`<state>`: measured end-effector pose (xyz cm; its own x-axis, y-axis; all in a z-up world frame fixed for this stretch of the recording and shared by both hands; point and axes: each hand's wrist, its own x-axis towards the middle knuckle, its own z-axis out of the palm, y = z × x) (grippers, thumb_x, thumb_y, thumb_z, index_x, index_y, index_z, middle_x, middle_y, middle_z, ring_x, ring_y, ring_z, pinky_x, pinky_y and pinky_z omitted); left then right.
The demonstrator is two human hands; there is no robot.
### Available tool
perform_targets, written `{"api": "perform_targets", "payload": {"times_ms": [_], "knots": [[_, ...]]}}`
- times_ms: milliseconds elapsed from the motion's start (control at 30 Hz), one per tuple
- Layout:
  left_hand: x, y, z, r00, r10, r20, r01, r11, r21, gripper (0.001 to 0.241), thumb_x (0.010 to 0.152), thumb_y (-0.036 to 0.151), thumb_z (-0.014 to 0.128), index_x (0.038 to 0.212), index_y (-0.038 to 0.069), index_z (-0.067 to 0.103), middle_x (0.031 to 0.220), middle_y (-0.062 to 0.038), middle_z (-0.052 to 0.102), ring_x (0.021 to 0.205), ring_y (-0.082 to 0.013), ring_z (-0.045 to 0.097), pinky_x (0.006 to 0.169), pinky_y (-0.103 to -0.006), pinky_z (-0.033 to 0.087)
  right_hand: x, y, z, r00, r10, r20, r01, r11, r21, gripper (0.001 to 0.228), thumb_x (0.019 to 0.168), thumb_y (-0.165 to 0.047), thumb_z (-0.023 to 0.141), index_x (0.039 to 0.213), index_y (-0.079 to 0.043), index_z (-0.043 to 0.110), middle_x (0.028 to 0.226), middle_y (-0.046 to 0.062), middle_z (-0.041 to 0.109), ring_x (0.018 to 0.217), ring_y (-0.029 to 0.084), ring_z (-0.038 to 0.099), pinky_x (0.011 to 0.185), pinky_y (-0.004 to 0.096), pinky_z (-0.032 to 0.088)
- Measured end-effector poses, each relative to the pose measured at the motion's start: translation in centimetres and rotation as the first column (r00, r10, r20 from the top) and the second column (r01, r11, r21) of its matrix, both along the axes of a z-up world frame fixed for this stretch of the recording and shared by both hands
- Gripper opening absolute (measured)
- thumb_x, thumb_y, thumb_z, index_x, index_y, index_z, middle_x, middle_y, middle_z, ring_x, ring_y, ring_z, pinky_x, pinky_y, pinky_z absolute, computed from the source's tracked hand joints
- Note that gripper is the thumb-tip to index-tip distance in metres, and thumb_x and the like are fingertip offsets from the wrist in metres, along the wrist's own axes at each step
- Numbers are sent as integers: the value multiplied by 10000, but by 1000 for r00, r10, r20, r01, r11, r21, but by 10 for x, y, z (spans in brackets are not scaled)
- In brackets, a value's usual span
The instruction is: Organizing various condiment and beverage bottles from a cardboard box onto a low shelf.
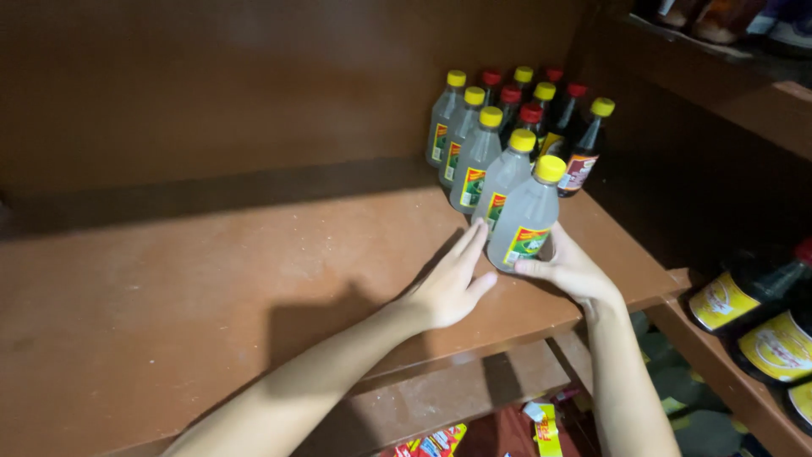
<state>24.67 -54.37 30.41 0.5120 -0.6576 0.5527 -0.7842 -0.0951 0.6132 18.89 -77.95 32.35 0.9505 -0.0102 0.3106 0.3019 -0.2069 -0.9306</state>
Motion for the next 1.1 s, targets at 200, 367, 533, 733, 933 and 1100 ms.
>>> {"api": "perform_targets", "payload": {"times_ms": [200, 367, 533, 733, 933, 1100], "knots": [[15, 68, 15, 872, -267, 410, 152, 944, 293, 765, 974, 303, 642, 1578, -32, 313, 1662, -240, 306, 1513, -378, 369, 1235, -477, 280, -4, 7, -3, 999, -51, 16, 53, 970, -237, 1033, 716, -81, 852, 1560, -63, 256, 1510, 98, 488, 1387, 212, 466, 1163, 421, 388], [8, 93, 24, 940, -170, 295, 107, 970, 218, 742, 949, 324, 677, 1538, -22, 387, 1596, -237, 395, 1442, -387, 422, 1173, -482, 365, -2, 3, -9, 993, -107, 58, 118, 963, -242, 1143, 638, -88, 886, 1570, -73, 224, 1522, 109, 457, 1392, 220, 442, 1157, 422, 371], [4, 99, 7, 932, -158, 326, 149, 987, 55, 651, 990, 275, 705, 1523, -15, 470, 1586, -206, 493, 1451, -354, 509, 1206, -447, 427, -6, 12, -8, 975, -220, 35, 215, 888, -406, 1208, 599, -132, 940, 1555, -83, 204, 1534, 83, 438, 1418, 204, 402, 1175, 408, 330], [1, 113, 30, 974, -200, 104, 185, 973, 138, 656, 976, 218, 699, 1524, -46, 452, 1571, -230, 477, 1463, -385, 453, 1205, -466, 372, 3, -7, -27, 991, -128, -28, 114, 950, -292, 1296, 590, -55, 922, 1624, -128, 145, 1572, 85, 375, 1429, 193, 351, 1151, 402, 317], [7, 114, 17, 973, -196, 121, 184, 977, 108, 661, 1003, 219, 685, 1556, -17, 411, 1598, -220, 449, 1496, -380, 433, 1239, -459, 350, 3, -16, -35, 974, -197, -114, 140, 913, -383, 1171, 692, -72, 869, 1621, -157, 161, 1510, 76, 479, 1371, 174, 471, 1139, 374, 376], [7, 110, 4, 986, -119, 119, 102, 986, 135, 719, 968, 228, 710, 1580, 28, 389, 1612, -198, 439, 1488, -378, 425, 1211, -453, 341, 4, -7, -22, 992, -120, -47, 96, 929, -357, 956, 751, -73, 805, 1536, -97, 260, 1479, 140, 545, 1345, 223, 507, 1124, 386, 392]]}}
